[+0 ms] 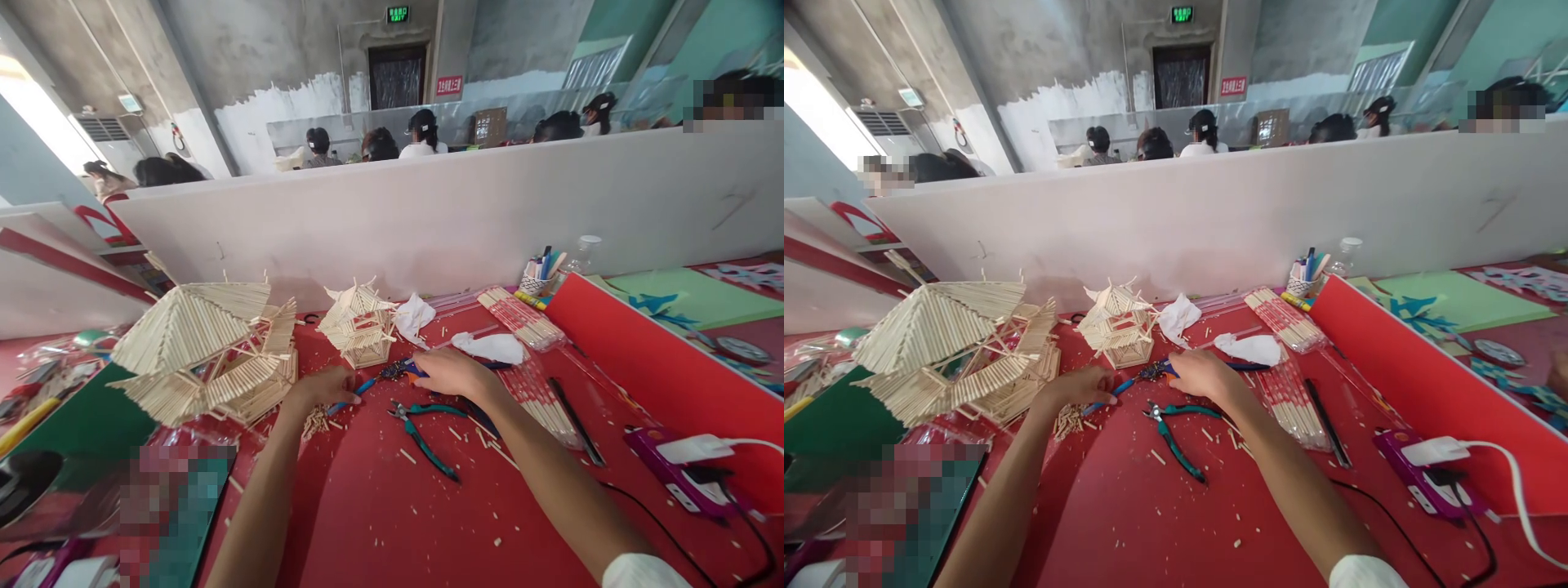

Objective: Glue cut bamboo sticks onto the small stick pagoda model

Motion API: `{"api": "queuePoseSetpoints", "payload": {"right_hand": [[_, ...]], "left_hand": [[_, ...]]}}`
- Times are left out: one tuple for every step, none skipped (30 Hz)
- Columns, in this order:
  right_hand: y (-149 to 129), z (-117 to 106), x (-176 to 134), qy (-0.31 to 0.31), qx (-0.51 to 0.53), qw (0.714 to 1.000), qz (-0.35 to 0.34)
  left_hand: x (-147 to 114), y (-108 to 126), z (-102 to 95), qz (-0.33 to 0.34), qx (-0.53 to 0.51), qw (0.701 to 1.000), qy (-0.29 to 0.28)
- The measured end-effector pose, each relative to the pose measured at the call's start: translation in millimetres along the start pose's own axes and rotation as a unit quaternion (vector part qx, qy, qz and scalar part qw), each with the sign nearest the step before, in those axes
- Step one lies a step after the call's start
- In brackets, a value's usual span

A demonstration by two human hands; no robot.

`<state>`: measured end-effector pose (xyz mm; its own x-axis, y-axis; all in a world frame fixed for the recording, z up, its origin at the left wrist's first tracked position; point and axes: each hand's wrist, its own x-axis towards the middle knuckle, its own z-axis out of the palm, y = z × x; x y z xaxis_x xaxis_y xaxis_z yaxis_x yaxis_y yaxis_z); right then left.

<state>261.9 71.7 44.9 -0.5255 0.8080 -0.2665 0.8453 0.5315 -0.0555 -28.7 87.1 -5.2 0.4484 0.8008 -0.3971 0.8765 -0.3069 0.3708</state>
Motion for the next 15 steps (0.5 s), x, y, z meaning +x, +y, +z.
{"api": "queuePoseSetpoints", "payload": {"right_hand": [[-3, -2, -1, -0.005, 0.006, 1.000, -0.021], [-7, -3, -2, -0.012, 0.011, 0.999, -0.045], [-10, -3, -1, -0.021, 0.016, 0.997, -0.069], [-14, -3, -1, -0.032, 0.019, 0.995, -0.090], [-18, -1, 0, -0.043, 0.019, 0.993, -0.107], [-21, 0, 2, -0.053, 0.017, 0.991, -0.118], [-24, 3, 3, -0.057, 0.013, 0.991, -0.124], [-27, 5, 4, -0.058, 0.010, 0.990, -0.126], [-30, 7, 5, -0.055, 0.008, 0.990, -0.127], [-32, 8, 6, -0.052, 0.007, 0.991, -0.127], [-33, 10, 7, -0.051, 0.007, 0.991, -0.127], [-35, 11, 7, -0.052, 0.007, 0.990, -0.128], [-36, 12, 7, -0.056, 0.006, 0.990, -0.128], [-37, 12, 7, -0.059, 0.006, 0.990, -0.129], [-38, 13, 7, -0.061, 0.007, 0.990, -0.129]], "left_hand": [[1, 2, 0.7, -0.001, 0.005, 1.000, -0.007], [2, 3, 1.6, -0.002, 0.012, 1.000, -0.009], [3, 5, 2.4, -0.005, 0.020, 1.000, -0.010], [3, 6, 2.9, -0.008, 0.029, 0.999, -0.011], [3, 7, 3.1, -0.011, 0.037, 0.999, -0.014], [2, 8, 2.9, -0.016, 0.044, 0.999, -0.018], [1, 9, 2.3, -0.021, 0.052, 0.998, -0.024], [-1, 10, 1.4, -0.025, 0.058, 0.998, -0.029], [-3, 11, 0.3, -0.030, 0.063, 0.997, -0.034], [-5, 12, -1.0, -0.033, 0.067, 0.996, -0.038], [-7, 14, -2.3, -0.036, 0.068, 0.996, -0.042], [-8, 15, -3.5, -0.038, 0.069, 0.996, -0.046], [-9, 16, -4.6, -0.040, 0.068, 0.996, -0.048], [-10, 17, -5.6, -0.042, 0.068, 0.996, -0.050], [-10, 18, -6.4, -0.046, 0.071, 0.995, -0.048]]}}
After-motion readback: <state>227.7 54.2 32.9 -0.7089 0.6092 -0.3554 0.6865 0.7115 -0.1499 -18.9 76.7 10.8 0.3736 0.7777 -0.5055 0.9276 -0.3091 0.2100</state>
